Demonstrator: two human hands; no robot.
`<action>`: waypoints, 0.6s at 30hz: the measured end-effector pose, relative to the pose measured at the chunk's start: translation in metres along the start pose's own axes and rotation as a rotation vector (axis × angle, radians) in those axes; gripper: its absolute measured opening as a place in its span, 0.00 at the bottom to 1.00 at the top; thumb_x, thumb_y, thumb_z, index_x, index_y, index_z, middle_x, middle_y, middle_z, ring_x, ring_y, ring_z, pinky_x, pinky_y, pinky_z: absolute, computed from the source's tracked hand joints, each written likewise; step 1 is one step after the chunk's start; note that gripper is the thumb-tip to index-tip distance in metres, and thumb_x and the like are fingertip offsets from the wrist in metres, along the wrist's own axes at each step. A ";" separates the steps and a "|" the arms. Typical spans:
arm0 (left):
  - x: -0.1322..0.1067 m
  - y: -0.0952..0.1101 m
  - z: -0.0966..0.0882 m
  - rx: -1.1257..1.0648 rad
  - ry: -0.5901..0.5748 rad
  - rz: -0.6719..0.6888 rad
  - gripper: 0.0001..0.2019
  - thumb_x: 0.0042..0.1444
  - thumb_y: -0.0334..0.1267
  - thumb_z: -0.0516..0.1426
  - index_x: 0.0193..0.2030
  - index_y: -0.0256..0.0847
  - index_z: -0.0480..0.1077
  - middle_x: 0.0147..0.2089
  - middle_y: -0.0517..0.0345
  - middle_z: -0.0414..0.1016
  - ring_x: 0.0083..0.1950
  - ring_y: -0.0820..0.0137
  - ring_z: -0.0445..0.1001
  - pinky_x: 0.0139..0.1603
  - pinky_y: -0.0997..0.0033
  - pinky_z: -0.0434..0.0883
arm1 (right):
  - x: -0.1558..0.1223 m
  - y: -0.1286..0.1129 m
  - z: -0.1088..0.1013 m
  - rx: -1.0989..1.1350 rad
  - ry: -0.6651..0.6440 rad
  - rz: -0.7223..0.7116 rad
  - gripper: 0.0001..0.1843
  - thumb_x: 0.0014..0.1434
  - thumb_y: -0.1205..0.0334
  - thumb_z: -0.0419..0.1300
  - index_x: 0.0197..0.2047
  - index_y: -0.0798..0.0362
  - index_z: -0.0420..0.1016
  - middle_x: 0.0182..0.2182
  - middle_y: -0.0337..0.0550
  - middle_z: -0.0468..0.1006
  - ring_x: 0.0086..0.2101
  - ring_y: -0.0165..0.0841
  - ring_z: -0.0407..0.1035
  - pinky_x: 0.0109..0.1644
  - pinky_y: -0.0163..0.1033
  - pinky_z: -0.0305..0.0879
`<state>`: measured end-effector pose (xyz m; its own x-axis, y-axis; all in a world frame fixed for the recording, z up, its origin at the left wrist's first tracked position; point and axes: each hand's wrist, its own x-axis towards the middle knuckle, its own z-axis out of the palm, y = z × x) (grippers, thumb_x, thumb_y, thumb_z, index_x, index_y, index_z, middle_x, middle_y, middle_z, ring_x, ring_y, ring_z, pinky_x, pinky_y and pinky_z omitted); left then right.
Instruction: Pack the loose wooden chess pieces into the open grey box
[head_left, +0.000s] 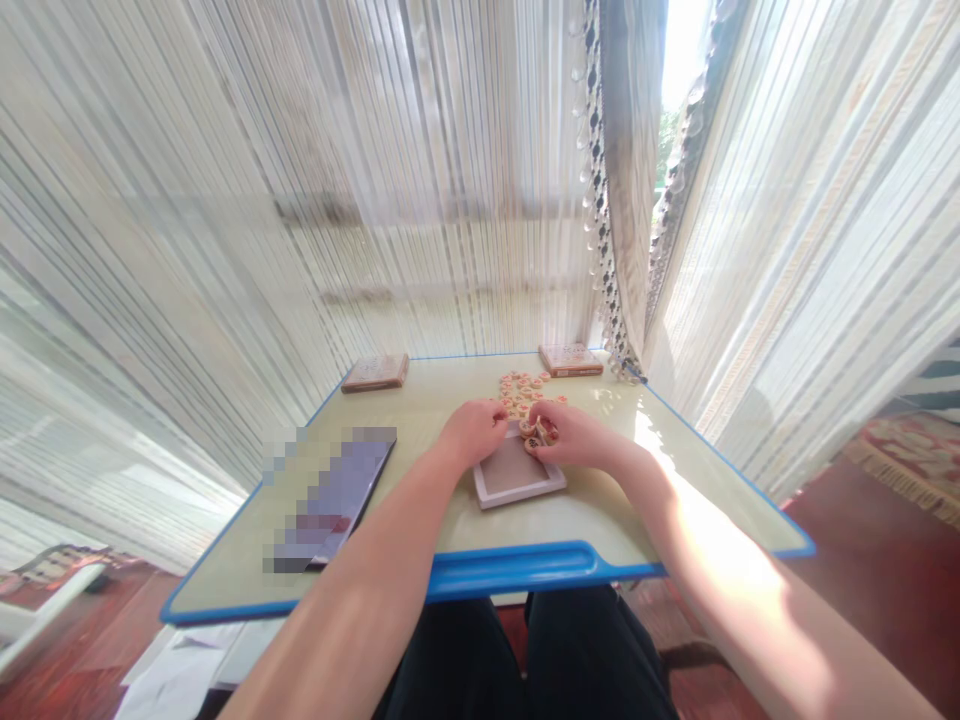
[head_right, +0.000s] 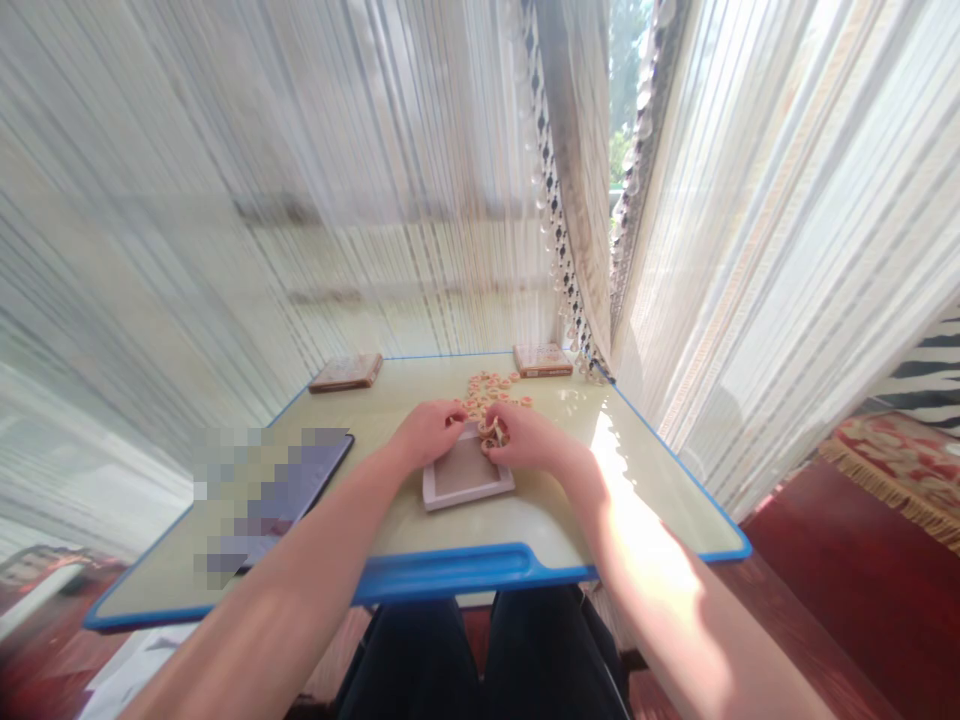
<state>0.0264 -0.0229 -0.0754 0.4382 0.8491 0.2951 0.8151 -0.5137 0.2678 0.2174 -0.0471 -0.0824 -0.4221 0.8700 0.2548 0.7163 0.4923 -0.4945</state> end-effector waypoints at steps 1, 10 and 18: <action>0.000 0.000 0.001 -0.011 -0.008 0.016 0.13 0.51 0.31 0.49 0.36 0.41 0.75 0.38 0.56 0.77 0.38 0.69 0.72 0.41 0.72 0.67 | 0.000 0.001 0.000 -0.006 0.004 -0.003 0.15 0.45 0.62 0.59 0.39 0.51 0.66 0.30 0.37 0.69 0.28 0.29 0.62 0.30 0.33 0.55; 0.001 -0.001 0.003 -0.072 -0.010 0.041 0.15 0.50 0.29 0.49 0.37 0.43 0.76 0.39 0.58 0.78 0.40 0.69 0.73 0.45 0.72 0.68 | 0.001 0.004 0.002 -0.025 -0.006 0.024 0.14 0.45 0.63 0.59 0.38 0.50 0.68 0.28 0.36 0.69 0.28 0.29 0.61 0.29 0.32 0.54; 0.000 0.000 0.001 -0.075 -0.020 0.039 0.15 0.50 0.30 0.49 0.37 0.43 0.76 0.39 0.59 0.78 0.40 0.68 0.73 0.45 0.72 0.68 | 0.000 0.001 -0.001 -0.010 -0.018 -0.002 0.12 0.45 0.62 0.59 0.37 0.50 0.68 0.28 0.37 0.69 0.28 0.29 0.61 0.29 0.32 0.55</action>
<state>0.0273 -0.0230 -0.0764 0.4775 0.8300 0.2883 0.7668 -0.5538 0.3245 0.2188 -0.0462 -0.0818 -0.4334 0.8683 0.2413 0.7207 0.4947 -0.4856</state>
